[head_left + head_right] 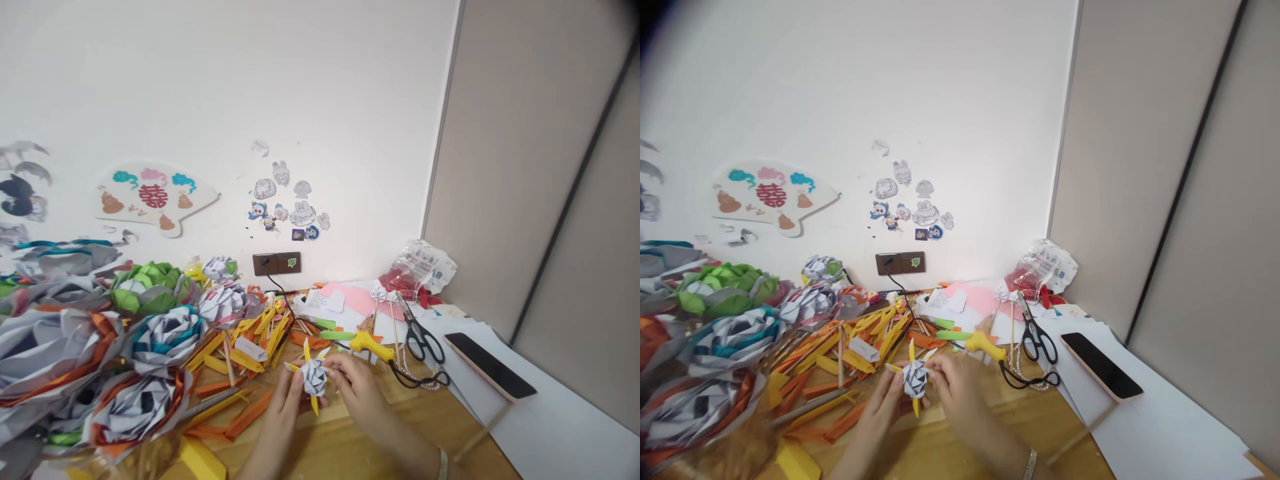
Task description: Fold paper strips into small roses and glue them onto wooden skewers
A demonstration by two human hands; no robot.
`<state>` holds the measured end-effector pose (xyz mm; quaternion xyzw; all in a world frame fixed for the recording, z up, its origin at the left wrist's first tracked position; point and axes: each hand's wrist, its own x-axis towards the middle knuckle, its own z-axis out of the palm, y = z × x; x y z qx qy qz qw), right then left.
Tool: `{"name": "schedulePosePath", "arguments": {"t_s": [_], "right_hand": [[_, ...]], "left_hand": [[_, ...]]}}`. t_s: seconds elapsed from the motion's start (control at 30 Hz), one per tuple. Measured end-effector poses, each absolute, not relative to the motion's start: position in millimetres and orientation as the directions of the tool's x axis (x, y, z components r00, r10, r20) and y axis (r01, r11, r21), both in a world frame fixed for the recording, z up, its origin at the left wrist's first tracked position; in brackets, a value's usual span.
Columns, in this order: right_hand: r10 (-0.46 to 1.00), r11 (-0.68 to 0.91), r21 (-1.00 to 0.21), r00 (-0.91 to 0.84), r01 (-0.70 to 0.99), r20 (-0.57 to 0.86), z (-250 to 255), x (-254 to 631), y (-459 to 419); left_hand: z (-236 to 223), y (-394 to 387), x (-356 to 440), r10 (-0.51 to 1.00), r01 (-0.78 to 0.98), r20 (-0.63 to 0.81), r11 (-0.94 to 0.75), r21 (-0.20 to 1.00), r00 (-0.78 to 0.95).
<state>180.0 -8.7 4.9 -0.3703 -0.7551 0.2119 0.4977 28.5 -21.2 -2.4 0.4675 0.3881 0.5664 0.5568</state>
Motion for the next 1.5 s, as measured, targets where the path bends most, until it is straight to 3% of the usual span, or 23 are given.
{"name": "schedulePosePath", "arguments": {"t_s": [0.47,0.6,0.83,1.13,1.37,1.5], "right_hand": [[0.718,0.665,-0.551,-0.226,0.504,0.659,1,179,-11],[0.746,0.636,-0.598,-0.192,0.488,0.637,3,178,-11],[0.83,0.553,-0.784,-0.103,0.281,0.549,6,173,-13],[0.827,0.515,-0.779,0.03,0.359,0.561,-2,165,-18],[0.84,0.522,-0.824,0.032,0.22,0.541,-2,163,-17],[0.795,0.55,-0.727,0.008,0.411,0.606,3,168,-20]], "left_hand": [[2,-26,32,0.995,-0.246,0.095,-0.086,0.966,0.026],[1,-25,31,0.994,-0.223,0.109,-0.1,0.97,0.028],[2,-27,33,0.995,-0.211,0.103,-0.099,0.972,0.005],[0,-27,33,0.997,-0.202,0.078,-0.076,0.976,0.002],[-2,-27,32,0.996,-0.179,0.089,-0.089,0.98,-0.005],[-3,-26,31,0.993,-0.15,0.118,-0.119,0.981,-0.016]]}}
